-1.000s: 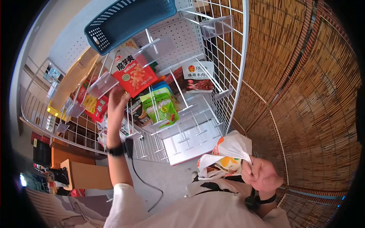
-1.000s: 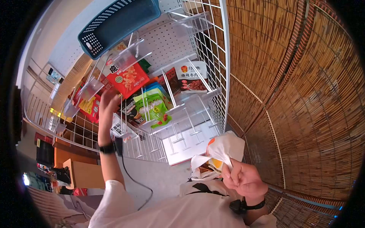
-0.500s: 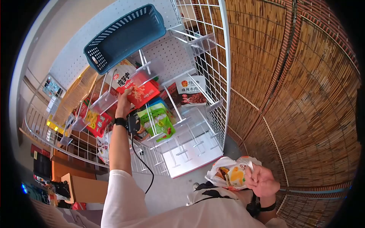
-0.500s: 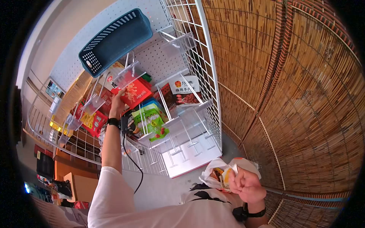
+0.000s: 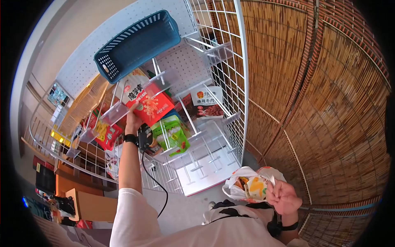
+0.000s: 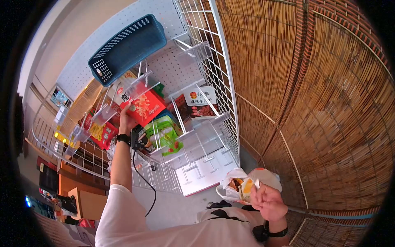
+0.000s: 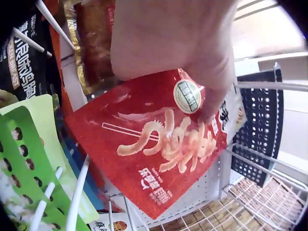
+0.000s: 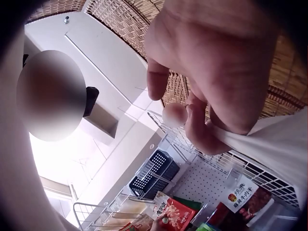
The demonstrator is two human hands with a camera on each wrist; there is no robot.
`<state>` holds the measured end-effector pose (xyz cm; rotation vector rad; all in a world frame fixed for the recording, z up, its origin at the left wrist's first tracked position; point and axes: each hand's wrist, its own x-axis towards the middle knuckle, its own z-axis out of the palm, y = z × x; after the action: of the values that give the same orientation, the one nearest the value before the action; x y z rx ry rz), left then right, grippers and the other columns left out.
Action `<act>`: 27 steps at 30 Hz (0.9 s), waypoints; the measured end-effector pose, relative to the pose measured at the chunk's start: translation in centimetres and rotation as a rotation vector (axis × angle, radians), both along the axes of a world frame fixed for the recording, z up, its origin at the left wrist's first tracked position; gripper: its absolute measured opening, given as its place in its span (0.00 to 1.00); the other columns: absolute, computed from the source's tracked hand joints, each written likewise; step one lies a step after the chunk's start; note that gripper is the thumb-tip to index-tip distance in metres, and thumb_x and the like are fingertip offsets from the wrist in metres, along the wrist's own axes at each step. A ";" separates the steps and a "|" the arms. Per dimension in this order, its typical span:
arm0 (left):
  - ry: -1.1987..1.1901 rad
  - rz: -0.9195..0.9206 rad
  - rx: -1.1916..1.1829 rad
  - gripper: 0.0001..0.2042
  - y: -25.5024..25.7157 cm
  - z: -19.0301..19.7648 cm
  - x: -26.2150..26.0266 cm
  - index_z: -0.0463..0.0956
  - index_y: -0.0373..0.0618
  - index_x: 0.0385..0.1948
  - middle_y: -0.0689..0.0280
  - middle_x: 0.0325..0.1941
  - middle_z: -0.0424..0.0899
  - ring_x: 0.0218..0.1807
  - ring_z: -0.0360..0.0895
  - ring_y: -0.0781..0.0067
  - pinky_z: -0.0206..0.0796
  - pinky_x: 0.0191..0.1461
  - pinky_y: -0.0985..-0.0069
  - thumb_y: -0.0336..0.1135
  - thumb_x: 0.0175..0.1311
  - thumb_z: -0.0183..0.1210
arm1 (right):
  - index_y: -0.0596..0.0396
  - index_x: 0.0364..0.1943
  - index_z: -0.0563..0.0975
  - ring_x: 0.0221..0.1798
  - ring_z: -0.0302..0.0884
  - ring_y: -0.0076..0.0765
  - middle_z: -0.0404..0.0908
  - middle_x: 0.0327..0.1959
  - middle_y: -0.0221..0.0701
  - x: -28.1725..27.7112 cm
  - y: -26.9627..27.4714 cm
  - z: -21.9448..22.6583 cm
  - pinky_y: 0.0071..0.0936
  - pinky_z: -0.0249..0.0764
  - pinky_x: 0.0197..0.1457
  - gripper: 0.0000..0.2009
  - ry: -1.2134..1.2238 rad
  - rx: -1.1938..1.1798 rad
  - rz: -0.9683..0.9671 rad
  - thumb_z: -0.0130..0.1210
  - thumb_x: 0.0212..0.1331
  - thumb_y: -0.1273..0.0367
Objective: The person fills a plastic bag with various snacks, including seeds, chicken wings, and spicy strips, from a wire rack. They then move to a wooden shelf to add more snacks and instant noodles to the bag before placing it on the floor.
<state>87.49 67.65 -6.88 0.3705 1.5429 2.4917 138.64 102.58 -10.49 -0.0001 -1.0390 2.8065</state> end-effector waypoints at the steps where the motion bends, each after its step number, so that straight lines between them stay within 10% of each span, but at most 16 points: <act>1: -0.165 -0.174 0.069 0.21 -0.7 -0.2 -0.4 0.67 0.34 0.51 0.51 0.54 0.74 0.55 0.73 0.55 0.62 0.63 0.57 0.34 0.57 0.56 | 0.59 0.25 0.65 0.25 0.53 0.23 0.60 0.31 0.34 0.1 0.0 -0.2 0.20 0.53 0.27 0.13 0.003 -0.017 0.004 0.54 0.39 0.66; 20: -0.024 0.070 -0.061 0.12 0.7 2.8 4.5 0.73 0.40 0.40 0.60 0.39 0.82 0.35 0.82 0.72 0.75 0.41 0.75 0.39 0.66 0.51 | 0.60 0.26 0.65 0.24 0.55 0.23 0.62 0.33 0.37 -0.5 -0.8 -1.5 0.18 0.55 0.27 0.11 -0.043 -0.055 0.120 0.51 0.40 0.68; 27: -0.142 0.070 0.235 0.18 5.1 6.1 23.3 0.67 0.39 0.53 0.60 0.48 0.80 0.43 0.80 0.66 0.75 0.46 0.72 0.41 0.69 0.44 | 0.59 0.23 0.64 0.21 0.53 0.21 0.60 0.24 0.31 -2.6 -1.2 -0.7 0.18 0.51 0.22 0.15 -0.070 0.030 0.100 0.55 0.40 0.62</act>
<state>110.79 72.71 -0.80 0.1697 1.2350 2.6960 136.04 101.36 -11.15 -0.0448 -1.1263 2.8993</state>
